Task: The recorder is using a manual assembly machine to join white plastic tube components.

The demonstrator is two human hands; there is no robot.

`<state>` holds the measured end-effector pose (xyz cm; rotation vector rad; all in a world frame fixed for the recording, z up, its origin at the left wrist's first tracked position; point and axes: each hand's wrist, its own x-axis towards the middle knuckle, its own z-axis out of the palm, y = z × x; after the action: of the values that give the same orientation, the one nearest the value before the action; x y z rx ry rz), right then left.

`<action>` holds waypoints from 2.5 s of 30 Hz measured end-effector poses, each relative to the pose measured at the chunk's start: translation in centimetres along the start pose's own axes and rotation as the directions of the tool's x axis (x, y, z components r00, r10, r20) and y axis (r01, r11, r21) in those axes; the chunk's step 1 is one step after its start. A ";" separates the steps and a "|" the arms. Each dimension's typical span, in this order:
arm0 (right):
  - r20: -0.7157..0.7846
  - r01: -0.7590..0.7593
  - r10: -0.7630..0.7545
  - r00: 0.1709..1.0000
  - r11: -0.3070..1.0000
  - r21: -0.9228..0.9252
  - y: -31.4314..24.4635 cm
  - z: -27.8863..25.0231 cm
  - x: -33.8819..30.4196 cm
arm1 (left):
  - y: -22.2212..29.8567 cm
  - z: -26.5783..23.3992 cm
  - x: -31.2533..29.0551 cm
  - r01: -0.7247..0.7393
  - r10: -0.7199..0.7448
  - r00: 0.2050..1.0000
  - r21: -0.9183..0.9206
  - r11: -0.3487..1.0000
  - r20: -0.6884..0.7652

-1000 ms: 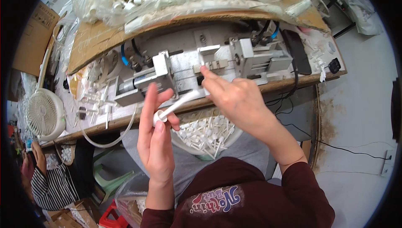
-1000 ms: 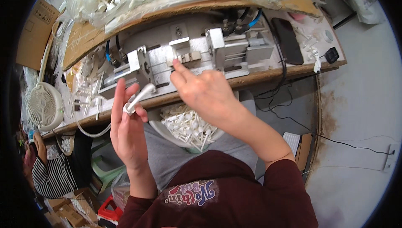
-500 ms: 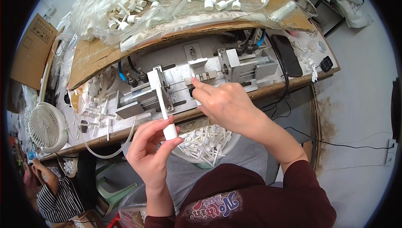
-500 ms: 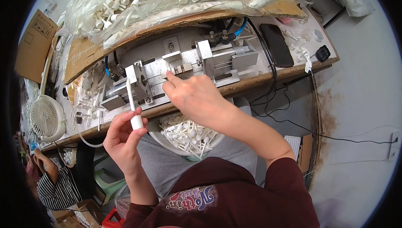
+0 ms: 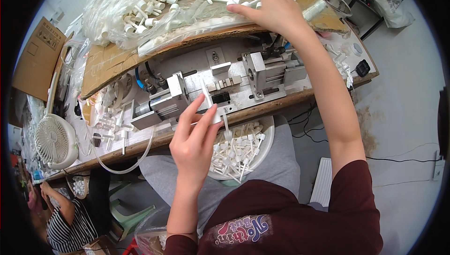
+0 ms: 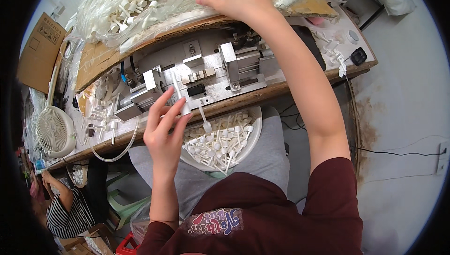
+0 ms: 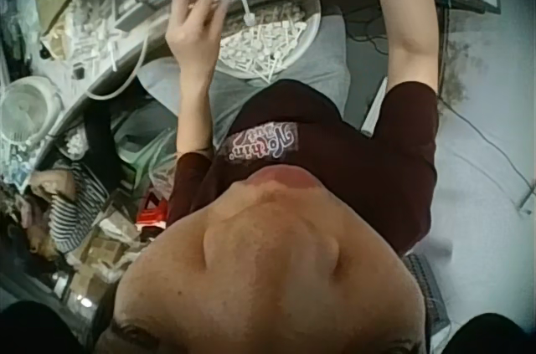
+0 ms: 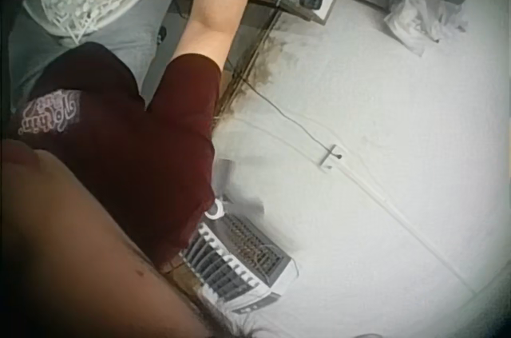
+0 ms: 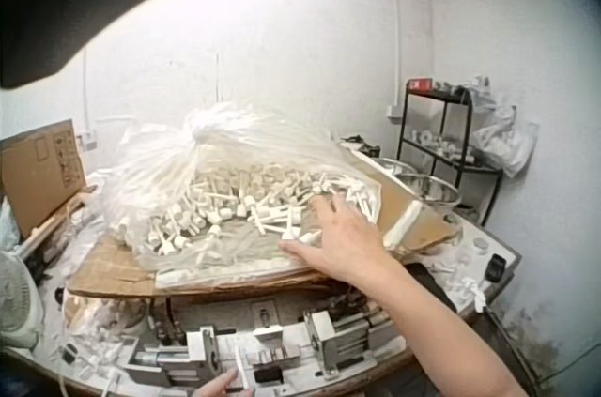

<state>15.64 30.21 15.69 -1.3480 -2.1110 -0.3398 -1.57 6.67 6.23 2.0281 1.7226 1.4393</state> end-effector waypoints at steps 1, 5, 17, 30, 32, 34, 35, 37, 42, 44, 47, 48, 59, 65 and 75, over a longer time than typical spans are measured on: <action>0.035 -0.041 0.042 0.999 0.998 -0.040 -0.7 0.7 0.5 | -0.1 0.4 0.0 -0.024 0.023 1.000 0.050 0.998 0.006; -0.009 -0.089 0.088 0.996 0.987 -0.137 -0.9 5.6 2.4 | -0.4 1.8 0.4 -0.090 0.085 0.996 0.194 0.977 0.032; 0.147 -0.040 0.031 0.989 0.997 0.062 -1.6 5.0 2.4 | -0.2 2.3 1.2 -0.123 0.073 0.985 0.344 0.931 0.155; 0.456 -0.091 -0.088 0.886 0.930 0.357 -1.1 -0.4 3.6 | -0.3 1.9 1.9 -0.079 0.015 0.981 0.328 0.941 0.193; 0.300 -0.019 -0.094 0.949 0.936 0.352 -0.6 0.7 2.7 | -0.1 1.9 2.1 -0.083 0.012 0.977 0.332 0.939 0.211; -0.040 0.139 -0.133 0.990 0.955 0.262 0.4 1.9 2.2 | 0.3 1.8 2.5 -0.101 0.026 0.975 0.339 0.935 0.221; -0.027 0.100 -0.097 0.995 0.950 0.295 0.1 1.7 1.9 | -0.3 1.8 2.2 -0.145 0.086 0.977 0.309 0.940 0.197; -0.088 0.102 -0.076 0.993 0.932 0.348 -0.5 1.3 1.1 | -0.3 1.7 2.0 -0.088 0.019 0.977 0.320 0.943 0.211; -0.138 0.079 -0.007 0.990 0.848 0.524 -1.2 -2.2 -1.8 | 0.3 1.8 2.5 -0.064 -0.001 0.978 0.302 0.951 0.208; -0.151 0.068 0.039 0.988 0.763 0.643 -1.9 -3.0 -3.7 | 0.0 1.9 2.3 -0.076 0.020 0.981 0.293 0.953 0.191; -0.069 -0.018 0.118 0.991 0.613 0.790 -3.8 -4.0 -6.9 | -0.4 1.8 2.0 -0.092 0.044 0.984 0.277 0.956 0.173; -0.065 -0.021 0.130 0.989 0.574 0.818 -4.2 -4.4 -8.0 | -0.2 1.5 1.9 -0.101 0.054 0.980 0.248 0.963 0.191; 0.187 -0.221 0.123 0.975 0.394 0.892 -8.0 -3.9 -18.2 | 2.0 0.5 1.1 -0.144 0.140 0.988 -0.058 0.988 -0.064; 0.274 -0.303 0.141 0.951 0.268 0.915 -7.8 -3.4 -19.0 | 2.0 0.2 0.8 -0.119 0.119 0.993 -0.134 0.984 -0.002; 0.317 -0.381 0.321 0.893 0.162 0.910 -6.7 -3.4 -20.3 | -0.4 1.2 0.8 -0.159 0.137 0.985 0.223 0.962 0.109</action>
<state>16.96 10.63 6.65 -0.9265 -1.3616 1.1048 -1.09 7.95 5.79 2.3482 1.8083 1.2080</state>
